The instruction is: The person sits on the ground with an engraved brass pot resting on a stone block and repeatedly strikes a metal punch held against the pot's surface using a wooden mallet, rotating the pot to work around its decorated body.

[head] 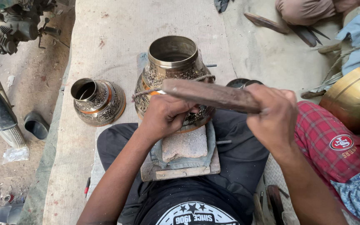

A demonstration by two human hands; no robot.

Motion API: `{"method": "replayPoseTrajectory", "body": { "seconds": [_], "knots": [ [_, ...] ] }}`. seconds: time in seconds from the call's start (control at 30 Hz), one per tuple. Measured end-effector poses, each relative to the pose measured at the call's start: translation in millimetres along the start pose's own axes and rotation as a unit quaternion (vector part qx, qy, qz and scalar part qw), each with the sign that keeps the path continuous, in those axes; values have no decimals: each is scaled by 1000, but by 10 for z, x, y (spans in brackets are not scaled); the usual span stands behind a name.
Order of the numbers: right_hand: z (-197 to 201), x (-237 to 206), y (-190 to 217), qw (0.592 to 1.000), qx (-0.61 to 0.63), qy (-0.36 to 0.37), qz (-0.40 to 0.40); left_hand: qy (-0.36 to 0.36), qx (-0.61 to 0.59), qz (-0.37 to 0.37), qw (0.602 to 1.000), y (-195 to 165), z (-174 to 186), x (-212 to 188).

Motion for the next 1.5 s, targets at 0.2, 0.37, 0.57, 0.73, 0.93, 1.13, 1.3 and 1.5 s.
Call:
{"method": "replayPoseTrajectory", "body": {
  "seconds": [0.2,0.37,0.57,0.73,0.93,1.13,1.3,1.5],
  "knots": [
    [1,-36,-53,994,93,6,-51,1,-9,-1,1000,14,-14,6],
    [-10,18,-20,902,399,-18,-165,11,-29,12,999,-50,21,26],
    [57,62,44,875,452,-74,-155,12,-39,3,999,-99,38,97],
    [-6,68,-17,980,184,-15,-71,23,-26,16,999,-91,35,113],
    [-75,74,-47,922,368,-16,-118,12,-37,0,999,-91,38,116],
    [-17,67,-34,885,437,-40,-156,25,-53,18,998,-121,45,135],
    [-51,-1,-76,832,520,-31,-193,29,-50,18,998,-128,60,160],
    [-40,-135,-23,866,448,0,-221,30,-42,22,998,-120,68,144]
  ]
}}
Point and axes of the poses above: each hand's wrist, its own x-axis towards the middle knuckle, its own z-axis out of the back of the hand, y = z × x, the point moved 2 cm from there along x, towards the middle knuckle, and after that the axes turned 8 degrees about -x, right-handed, at the moved point
